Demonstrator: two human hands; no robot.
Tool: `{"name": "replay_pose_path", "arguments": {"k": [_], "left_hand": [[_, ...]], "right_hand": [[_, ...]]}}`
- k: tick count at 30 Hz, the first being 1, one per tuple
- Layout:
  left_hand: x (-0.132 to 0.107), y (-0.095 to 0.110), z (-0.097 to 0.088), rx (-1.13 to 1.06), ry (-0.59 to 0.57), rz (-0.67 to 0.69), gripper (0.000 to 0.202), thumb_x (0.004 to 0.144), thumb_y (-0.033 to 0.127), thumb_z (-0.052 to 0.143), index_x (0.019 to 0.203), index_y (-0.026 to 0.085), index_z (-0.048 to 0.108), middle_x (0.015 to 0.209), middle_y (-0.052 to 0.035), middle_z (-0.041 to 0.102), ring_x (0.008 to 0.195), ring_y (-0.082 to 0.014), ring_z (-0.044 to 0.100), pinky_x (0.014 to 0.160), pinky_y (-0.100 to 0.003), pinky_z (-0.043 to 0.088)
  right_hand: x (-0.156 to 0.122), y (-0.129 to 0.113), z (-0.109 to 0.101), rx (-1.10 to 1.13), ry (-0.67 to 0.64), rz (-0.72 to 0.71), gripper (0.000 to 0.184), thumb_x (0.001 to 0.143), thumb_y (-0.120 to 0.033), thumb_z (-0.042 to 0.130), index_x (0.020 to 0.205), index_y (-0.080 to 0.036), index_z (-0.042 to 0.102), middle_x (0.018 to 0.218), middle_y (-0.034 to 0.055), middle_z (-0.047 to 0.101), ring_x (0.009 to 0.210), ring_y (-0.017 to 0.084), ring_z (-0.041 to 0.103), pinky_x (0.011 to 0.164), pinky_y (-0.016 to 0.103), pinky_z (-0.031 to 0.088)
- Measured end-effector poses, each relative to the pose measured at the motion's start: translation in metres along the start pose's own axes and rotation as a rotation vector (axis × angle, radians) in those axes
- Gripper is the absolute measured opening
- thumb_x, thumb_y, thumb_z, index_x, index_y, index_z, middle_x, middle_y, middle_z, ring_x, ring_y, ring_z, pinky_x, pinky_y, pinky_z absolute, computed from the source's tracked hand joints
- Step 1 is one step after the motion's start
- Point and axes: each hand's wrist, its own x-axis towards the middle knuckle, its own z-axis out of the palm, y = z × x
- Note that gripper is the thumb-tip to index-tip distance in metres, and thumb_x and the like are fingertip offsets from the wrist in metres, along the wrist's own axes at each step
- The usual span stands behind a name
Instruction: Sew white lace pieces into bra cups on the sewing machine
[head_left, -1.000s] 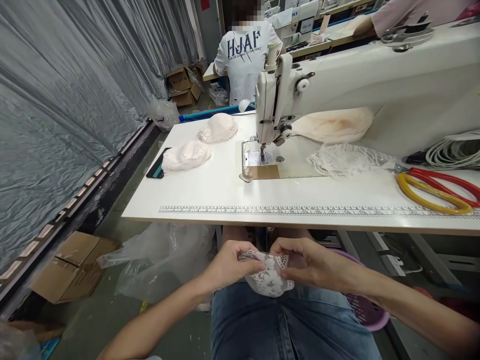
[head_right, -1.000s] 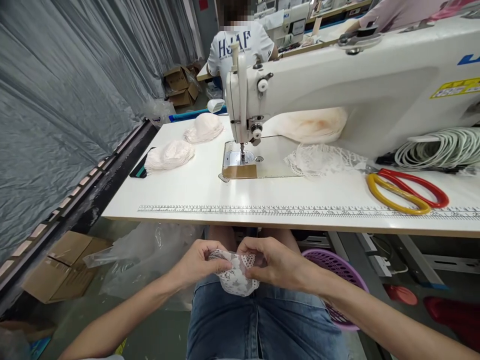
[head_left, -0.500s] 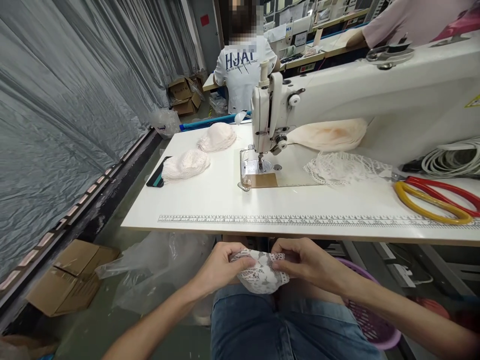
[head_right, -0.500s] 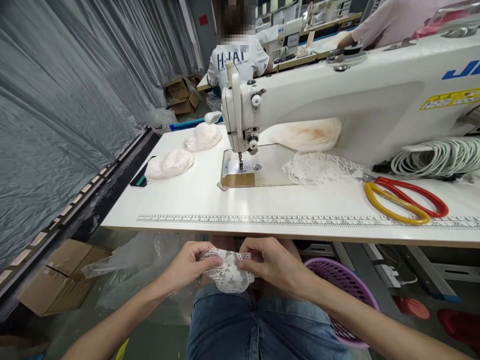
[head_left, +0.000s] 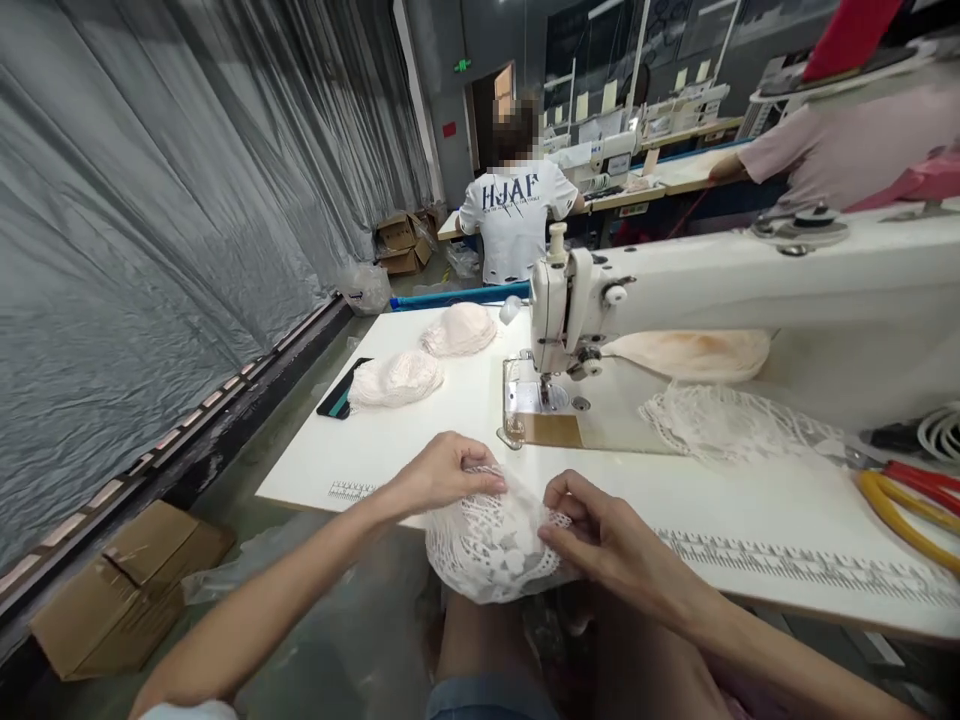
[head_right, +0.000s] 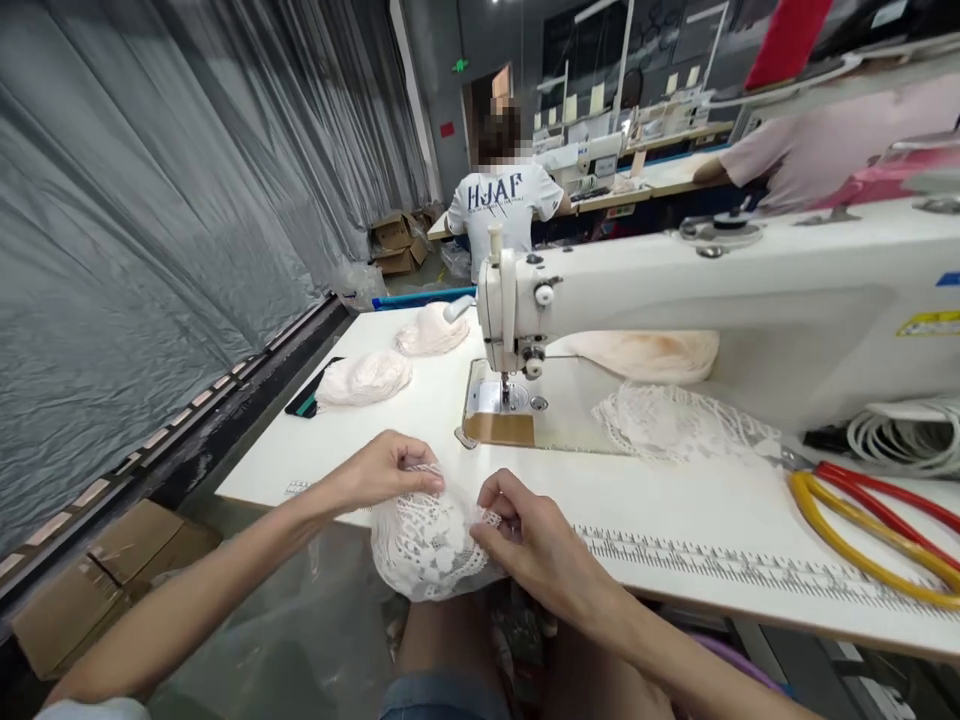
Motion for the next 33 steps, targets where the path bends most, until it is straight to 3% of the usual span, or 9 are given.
{"name": "replay_pose_path", "arguments": {"k": [3,6,11,16,21,24,27,29,33], "left_hand": [[0.049,0.003,-0.023,0.123,-0.121,0.06,0.028,0.067,0.039,0.07,0.067,0.012,0.065,0.058,0.0016,0.053,0.055,-0.01,0.045,0.049,-0.021,0.03],[0.094,0.0,-0.031,0.214,-0.123,0.063,0.028,0.064,0.038,0.071,0.06,0.012,0.062,0.053,0.004,0.045,0.052,-0.0086,0.037,0.048,-0.022,0.024],[0.128,-0.004,-0.029,0.234,-0.185,0.042,0.028,0.063,0.039,0.071,0.063,0.012,0.064,0.056,0.0034,0.048,0.053,-0.0092,0.039,0.048,-0.022,0.025],[0.145,0.002,-0.031,0.284,-0.238,0.064,0.025,0.063,0.036,0.073,0.065,0.013,0.065,0.054,0.0041,0.047,0.053,-0.0089,0.038,0.048,-0.022,0.023],[0.168,0.014,-0.038,0.507,-0.156,0.077,0.019,0.062,0.028,0.076,0.057,0.015,0.063,0.048,0.0045,0.048,0.047,-0.0091,0.04,0.046,-0.023,0.026],[0.171,0.017,-0.035,0.619,0.077,0.091,0.017,0.071,0.015,0.066,0.055,0.014,0.061,0.05,0.0006,0.05,0.049,-0.0127,0.044,0.05,-0.027,0.029],[0.156,0.012,-0.015,0.657,0.307,0.091,0.028,0.086,0.009,0.042,0.067,0.013,0.063,0.057,-0.0045,0.053,0.054,-0.0168,0.048,0.055,-0.031,0.032],[0.139,0.006,0.004,0.671,0.345,0.172,0.029,0.089,0.01,0.038,0.076,0.014,0.064,0.067,-0.0062,0.059,0.062,-0.0175,0.053,0.06,-0.033,0.037],[0.112,-0.005,0.029,0.79,0.307,0.511,0.014,0.089,0.018,0.05,0.087,0.015,0.064,0.09,-0.0049,0.065,0.082,-0.0182,0.059,0.077,-0.037,0.042]], "right_hand": [[0.027,0.009,-0.021,-0.185,0.021,-0.023,0.014,0.085,-0.033,0.047,0.092,-0.023,0.039,0.052,-0.0108,0.036,0.046,0.012,0.042,0.048,0.024,0.035],[0.045,0.023,-0.052,-0.408,0.092,-0.026,0.012,0.089,-0.032,0.042,0.097,-0.022,0.041,0.056,-0.0069,0.05,0.053,0.016,0.052,0.055,0.028,0.041],[0.047,0.034,-0.088,-0.666,0.152,-0.224,0.023,0.096,-0.022,0.029,0.101,-0.021,0.051,0.082,0.0042,0.066,0.059,0.016,0.061,0.05,0.027,0.044],[0.061,0.04,-0.086,-0.892,0.098,-0.659,0.042,0.089,-0.004,0.03,0.118,-0.022,0.053,0.115,0.0082,0.064,0.09,0.018,0.066,0.064,0.028,0.056],[0.073,0.047,-0.077,-1.001,0.143,-0.754,0.037,0.087,0.0,0.031,0.109,-0.015,0.057,0.104,0.0089,0.069,0.092,0.021,0.066,0.063,0.03,0.057],[0.074,0.049,-0.075,-1.029,0.181,-0.732,0.042,0.083,0.005,0.03,0.108,-0.014,0.057,0.104,0.0088,0.07,0.088,0.021,0.067,0.06,0.029,0.057],[0.074,0.051,-0.074,-1.034,0.189,-0.712,0.044,0.08,0.006,0.031,0.109,-0.014,0.056,0.106,0.0092,0.069,0.089,0.021,0.067,0.062,0.03,0.057],[0.074,0.053,-0.075,-1.01,0.165,-0.699,0.042,0.082,0.004,0.031,0.112,-0.013,0.055,0.108,0.0098,0.068,0.092,0.021,0.066,0.066,0.031,0.058],[0.071,0.054,-0.086,-0.879,0.119,-0.628,0.038,0.086,0.0,0.033,0.113,-0.016,0.055,0.111,0.0098,0.065,0.092,0.018,0.066,0.071,0.03,0.057]]}}
